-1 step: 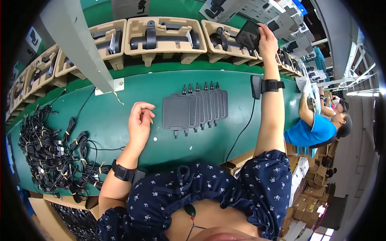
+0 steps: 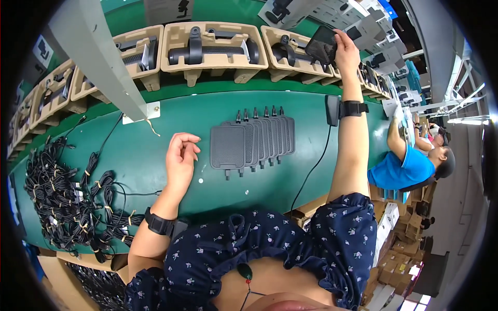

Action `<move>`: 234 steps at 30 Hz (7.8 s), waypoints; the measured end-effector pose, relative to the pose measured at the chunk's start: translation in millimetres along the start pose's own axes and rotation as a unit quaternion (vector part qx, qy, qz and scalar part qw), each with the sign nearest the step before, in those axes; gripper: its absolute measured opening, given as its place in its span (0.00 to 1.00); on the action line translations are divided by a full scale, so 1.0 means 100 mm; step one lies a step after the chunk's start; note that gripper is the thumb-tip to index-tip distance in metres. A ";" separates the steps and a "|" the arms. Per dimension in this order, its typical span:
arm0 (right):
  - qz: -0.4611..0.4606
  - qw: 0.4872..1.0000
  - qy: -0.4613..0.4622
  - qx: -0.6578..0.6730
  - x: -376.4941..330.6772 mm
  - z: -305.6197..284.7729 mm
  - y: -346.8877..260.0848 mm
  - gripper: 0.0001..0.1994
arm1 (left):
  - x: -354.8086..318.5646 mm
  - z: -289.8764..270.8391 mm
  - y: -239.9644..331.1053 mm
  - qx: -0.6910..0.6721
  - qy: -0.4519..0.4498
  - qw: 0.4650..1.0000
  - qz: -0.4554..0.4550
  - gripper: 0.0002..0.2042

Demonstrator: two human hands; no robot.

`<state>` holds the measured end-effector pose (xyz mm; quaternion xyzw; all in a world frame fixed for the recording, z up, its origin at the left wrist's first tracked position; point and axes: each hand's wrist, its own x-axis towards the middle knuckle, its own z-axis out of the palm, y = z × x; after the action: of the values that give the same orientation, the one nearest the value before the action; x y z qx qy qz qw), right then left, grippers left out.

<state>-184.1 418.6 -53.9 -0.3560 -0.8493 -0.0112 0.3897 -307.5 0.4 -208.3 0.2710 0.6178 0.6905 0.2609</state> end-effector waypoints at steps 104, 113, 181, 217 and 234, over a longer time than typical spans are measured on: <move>-0.201 0.926 -0.013 -0.320 -0.28 0.14 -0.12 0.11 | 0.02 0.00 0.10 -0.139 -0.129 0.975 -0.118 0.13; -0.142 0.919 -0.255 -0.264 0.01 0.72 -0.01 0.12 | 0.01 0.00 0.15 -0.133 -0.160 0.971 -0.115 0.10; 0.012 0.956 -0.205 0.208 -1.44 0.25 -1.06 0.17 | 0.04 0.06 -0.03 -0.101 -0.048 0.992 -0.061 0.11; -0.450 0.810 -0.255 0.274 -1.79 0.16 -3.22 0.13 | 0.11 0.10 -0.32 -0.085 -0.099 0.990 -0.057 0.08; -0.255 0.642 -0.561 0.457 -2.55 0.44 -3.85 0.12 | 0.06 0.14 -0.42 0.004 -0.102 0.992 0.080 0.12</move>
<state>-335.6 -7.4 -155.4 0.1602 -0.8593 0.4813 -0.0663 -301.1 18.6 -248.5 0.3892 0.5670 0.6757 0.2655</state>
